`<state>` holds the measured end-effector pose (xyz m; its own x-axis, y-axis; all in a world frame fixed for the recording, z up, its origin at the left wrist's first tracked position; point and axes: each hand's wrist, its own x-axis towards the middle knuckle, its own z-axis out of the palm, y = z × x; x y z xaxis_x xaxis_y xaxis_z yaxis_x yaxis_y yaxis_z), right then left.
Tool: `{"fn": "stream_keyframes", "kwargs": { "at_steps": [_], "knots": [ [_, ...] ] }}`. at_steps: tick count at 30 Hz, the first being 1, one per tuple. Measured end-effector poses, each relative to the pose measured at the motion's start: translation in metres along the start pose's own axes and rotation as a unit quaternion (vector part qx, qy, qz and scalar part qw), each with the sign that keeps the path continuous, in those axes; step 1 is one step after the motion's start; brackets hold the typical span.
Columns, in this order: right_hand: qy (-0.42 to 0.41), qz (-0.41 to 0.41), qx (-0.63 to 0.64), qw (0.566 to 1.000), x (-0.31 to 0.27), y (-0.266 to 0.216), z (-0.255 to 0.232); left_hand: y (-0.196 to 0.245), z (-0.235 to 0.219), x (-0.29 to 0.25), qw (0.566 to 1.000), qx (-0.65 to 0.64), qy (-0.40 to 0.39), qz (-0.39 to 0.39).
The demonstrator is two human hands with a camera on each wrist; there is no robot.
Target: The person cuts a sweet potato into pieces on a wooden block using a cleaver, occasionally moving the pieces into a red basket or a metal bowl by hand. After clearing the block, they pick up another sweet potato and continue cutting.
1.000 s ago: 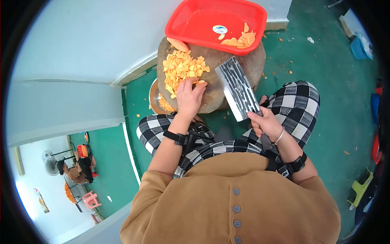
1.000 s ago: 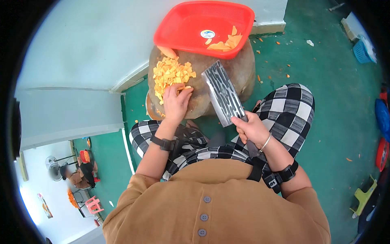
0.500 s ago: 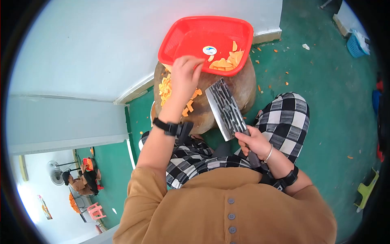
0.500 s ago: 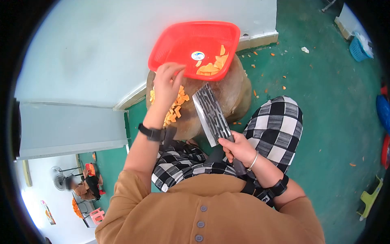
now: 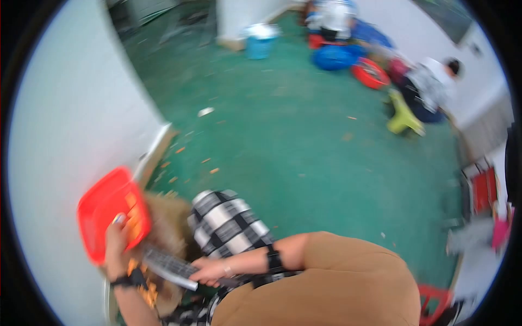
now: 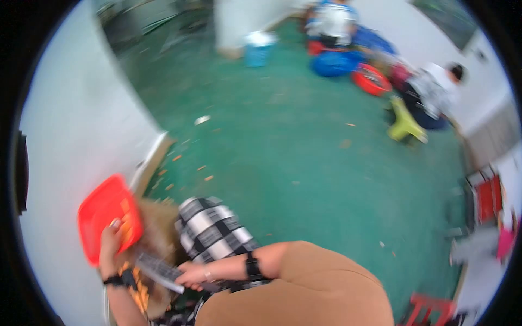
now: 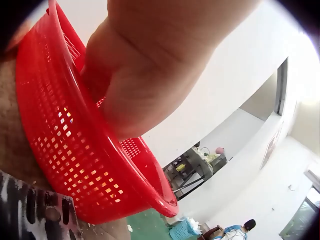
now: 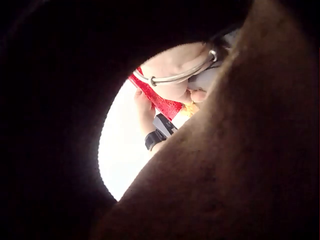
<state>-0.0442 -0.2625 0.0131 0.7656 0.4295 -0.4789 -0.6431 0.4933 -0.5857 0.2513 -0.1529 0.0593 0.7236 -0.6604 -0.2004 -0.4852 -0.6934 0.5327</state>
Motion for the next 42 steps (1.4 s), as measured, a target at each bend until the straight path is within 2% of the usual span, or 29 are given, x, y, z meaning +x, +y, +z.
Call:
{"fn": "stream_keyframes", "kwargs": {
  "at_steps": [1,2,4,5,6,8,9,10,11,12,13,15,17,19,22,27,29,33,35,38,42],
  "knots": [
    [0.035,-0.01,-0.015,0.999,0.008,0.004,0.0,-0.029,-0.002,0.012,0.997,0.062,-0.008,0.035],
    [0.037,-0.026,-0.02,0.999,0.016,0.005,0.0,-0.007,-0.014,0.001,0.999,0.013,0.038,0.031],
    [0.042,-0.04,-0.006,0.998,0.016,0.01,0.0,-0.029,-0.014,-0.009,0.971,0.008,0.214,0.107],
    [0.051,-0.041,-0.011,0.998,0.016,0.008,0.001,-0.034,-0.017,-0.021,0.961,-0.026,0.248,0.12],
    [0.057,-0.041,-0.018,0.997,0.015,0.007,0.0,-0.034,-0.017,-0.036,0.948,-0.06,0.284,0.129],
    [0.074,-0.04,-0.018,0.996,0.017,0.008,-0.001,-0.017,0.0,-0.078,0.914,-0.181,0.354,0.078],
    [0.079,-0.036,-0.022,0.996,0.019,0.007,-0.001,0.009,0.0,-0.116,0.944,0.055,0.317,0.069],
    [0.084,-0.039,-0.019,0.996,0.019,0.007,0.0,0.033,-0.003,-0.153,0.918,0.291,0.263,0.056],
    [0.092,-0.036,-0.018,0.995,0.02,0.007,0.001,0.04,0.013,-0.166,0.945,0.145,0.287,0.062],
    [0.102,-0.031,-0.02,0.994,0.02,0.008,-0.001,0.047,0.033,-0.174,0.951,-0.007,0.303,0.063],
    [0.102,-0.033,-0.025,0.994,0.022,0.01,-0.003,0.055,0.044,-0.188,0.952,-0.013,0.299,0.065],
    [0.102,-0.02,-0.036,0.994,0.022,0.009,-0.005,0.072,0.064,-0.208,0.956,-0.108,0.272,0.005],
    [0.112,-0.001,-0.055,0.992,0.012,0.005,0.0,0.037,0.094,-0.211,0.95,-0.151,0.272,0.018],
    [0.132,0.01,-0.056,0.99,0.003,-0.001,0.006,0.029,0.097,-0.216,0.936,-0.216,0.275,0.04],
    [0.136,0.013,-0.074,0.988,0.011,0.002,0.003,0.032,0.093,-0.219,0.949,-0.161,0.27,0.008],
    [0.146,0.005,-0.062,0.987,0.007,0.005,0.001,0.036,0.1,-0.219,0.947,-0.193,0.25,0.066],
    [0.145,0.006,-0.066,0.987,0.005,0.004,0.001,0.042,0.097,-0.22,0.948,-0.132,0.278,0.082],
    [0.144,0.007,-0.054,0.988,0.002,0.004,0.001,0.046,0.095,-0.221,0.947,-0.14,0.274,0.09],
    [0.133,0.012,-0.056,0.989,0.003,0.004,0.001,0.048,0.094,-0.222,0.944,-0.187,0.264,0.062],
    [0.135,0.015,-0.052,0.989,0.001,0.002,0.003,0.046,0.095,-0.222,0.941,-0.194,0.27,0.059],
    [0.138,0.007,-0.044,0.989,0.005,0.005,-0.001,0.045,0.097,-0.221,0.932,-0.218,0.28,0.074]
  ]
}}
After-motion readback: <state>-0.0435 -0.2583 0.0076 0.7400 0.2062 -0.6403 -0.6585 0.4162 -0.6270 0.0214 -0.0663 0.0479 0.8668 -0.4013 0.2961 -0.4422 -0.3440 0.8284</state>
